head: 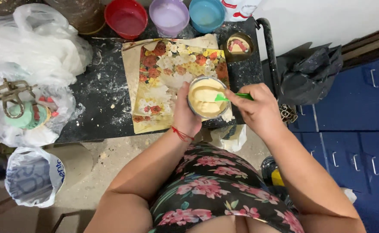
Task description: The person scoops a white powder from a large container into a small bowl using a green spatula. They then add a liquid from a purple bowl and mix the contents thoroughly. Finally, the person scoops the mixed substance into a small round mold.
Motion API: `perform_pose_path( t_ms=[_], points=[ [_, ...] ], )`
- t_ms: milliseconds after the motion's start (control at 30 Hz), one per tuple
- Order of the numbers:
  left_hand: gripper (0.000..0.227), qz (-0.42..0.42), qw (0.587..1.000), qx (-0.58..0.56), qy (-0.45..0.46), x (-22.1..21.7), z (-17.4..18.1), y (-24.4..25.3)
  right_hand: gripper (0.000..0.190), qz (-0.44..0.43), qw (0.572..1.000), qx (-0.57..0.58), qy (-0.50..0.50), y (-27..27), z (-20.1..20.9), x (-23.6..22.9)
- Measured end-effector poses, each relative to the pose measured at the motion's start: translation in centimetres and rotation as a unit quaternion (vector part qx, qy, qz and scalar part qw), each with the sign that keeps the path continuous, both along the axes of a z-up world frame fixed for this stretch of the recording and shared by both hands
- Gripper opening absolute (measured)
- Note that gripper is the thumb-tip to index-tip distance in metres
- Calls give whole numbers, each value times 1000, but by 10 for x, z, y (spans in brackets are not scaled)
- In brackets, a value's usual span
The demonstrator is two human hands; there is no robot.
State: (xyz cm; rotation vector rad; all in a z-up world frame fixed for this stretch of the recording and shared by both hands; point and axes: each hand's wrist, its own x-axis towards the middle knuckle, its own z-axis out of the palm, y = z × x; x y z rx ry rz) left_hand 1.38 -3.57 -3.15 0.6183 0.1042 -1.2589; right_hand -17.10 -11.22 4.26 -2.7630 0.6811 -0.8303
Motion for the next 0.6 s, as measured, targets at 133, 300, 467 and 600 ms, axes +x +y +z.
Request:
perform_pose_path(
  t_ms=[133, 300, 467, 600],
  points=[
    [54, 56, 998, 13, 20, 6, 11, -1, 37, -18, 998, -53, 6, -16, -26, -48],
    [56, 37, 999, 19, 17, 3, -1, -2, 28, -58, 996, 67, -1, -3, 23, -52],
    [53, 19, 999, 5, -27, -14, 2, -8, 24, -154, 881, 448, 11, 9, 12, -22],
    [51, 44, 999, 11, -6, -6, 0, -4, 24, -195, 800, 568, 2, 3, 17, -24]
  ],
)
